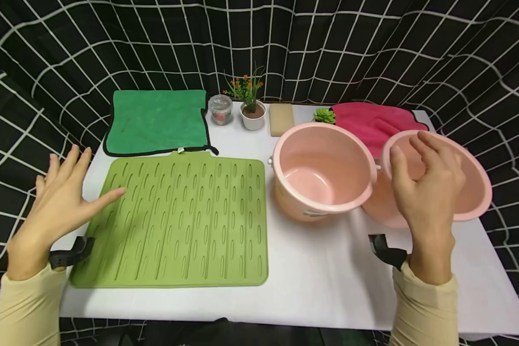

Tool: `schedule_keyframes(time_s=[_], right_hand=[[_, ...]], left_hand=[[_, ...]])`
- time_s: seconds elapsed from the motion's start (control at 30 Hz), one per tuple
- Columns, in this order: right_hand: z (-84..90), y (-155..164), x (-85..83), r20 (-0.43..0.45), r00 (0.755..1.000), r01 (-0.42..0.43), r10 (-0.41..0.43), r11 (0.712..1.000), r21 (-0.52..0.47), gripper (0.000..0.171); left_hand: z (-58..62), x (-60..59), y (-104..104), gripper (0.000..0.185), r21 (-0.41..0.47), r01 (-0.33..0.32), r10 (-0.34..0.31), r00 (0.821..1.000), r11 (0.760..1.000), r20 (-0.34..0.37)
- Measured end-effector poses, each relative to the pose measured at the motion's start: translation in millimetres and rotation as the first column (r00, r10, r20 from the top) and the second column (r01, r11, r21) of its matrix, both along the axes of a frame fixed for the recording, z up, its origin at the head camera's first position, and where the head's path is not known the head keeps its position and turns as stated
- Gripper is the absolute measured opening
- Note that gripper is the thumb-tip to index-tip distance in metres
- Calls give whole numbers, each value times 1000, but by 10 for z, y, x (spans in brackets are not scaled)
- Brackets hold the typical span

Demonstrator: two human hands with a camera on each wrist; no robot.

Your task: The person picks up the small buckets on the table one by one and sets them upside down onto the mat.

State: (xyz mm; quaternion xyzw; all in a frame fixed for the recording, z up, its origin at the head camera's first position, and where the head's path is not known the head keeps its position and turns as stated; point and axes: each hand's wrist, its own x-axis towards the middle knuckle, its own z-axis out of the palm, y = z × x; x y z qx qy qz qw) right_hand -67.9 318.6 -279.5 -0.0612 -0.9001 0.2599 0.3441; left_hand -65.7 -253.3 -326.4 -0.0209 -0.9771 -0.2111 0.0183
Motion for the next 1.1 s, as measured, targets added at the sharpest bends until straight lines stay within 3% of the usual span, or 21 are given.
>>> schedule_keyframes(time_s=[0.3, 0.47, 0.57, 0.63, 0.7, 0.73, 0.8, 0.87, 0.97, 1.1], right_hand=[[-36, -117, 223, 8, 996, 89, -88, 995, -38, 42], [-132, -190, 440, 99, 993, 78, -71, 995, -64, 43], [-216, -241, 534, 207, 978, 70, -32, 981, -180, 39], [-288, -282, 568, 276, 961, 85, 10, 940, -330, 33], [-370, -319, 587, 324, 943, 111, 77, 844, -524, 26], [-414, -334, 591, 321, 941, 123, 107, 776, -618, 23], [-508, -357, 589, 258, 954, 110, 155, 617, -779, 20], [-594, -372, 590, 153, 972, 61, 180, 434, -899, 18], [-699, -391, 595, -15, 983, -50, 182, 189, -981, 16], [-782, -390, 589, -203, 953, -177, 223, -132, -975, 21]], left_hand=[[-211, 86, 15, 105, 9, -5, 5, 999, 1000, -35], [-311, 209, 87, 103, 7, -1, 1, 999, 1000, -32], [-350, 265, 125, 103, 11, 3, -3, 1000, 1000, -29], [-368, 285, 138, 105, 14, 5, -5, 999, 1000, -40], [-385, 292, 150, 105, 18, 5, -4, 998, 1000, -55], [-396, 293, 156, 104, 22, 6, -5, 998, 1000, -64], [-422, 294, 173, 102, 32, 11, -8, 996, 999, -88], [-447, 299, 193, 100, 45, 17, -12, 994, 999, -109], [-481, 314, 221, 98, 52, 23, -16, 991, 998, -134], [-509, 339, 276, 99, 46, 34, -28, 991, 998, -130]])
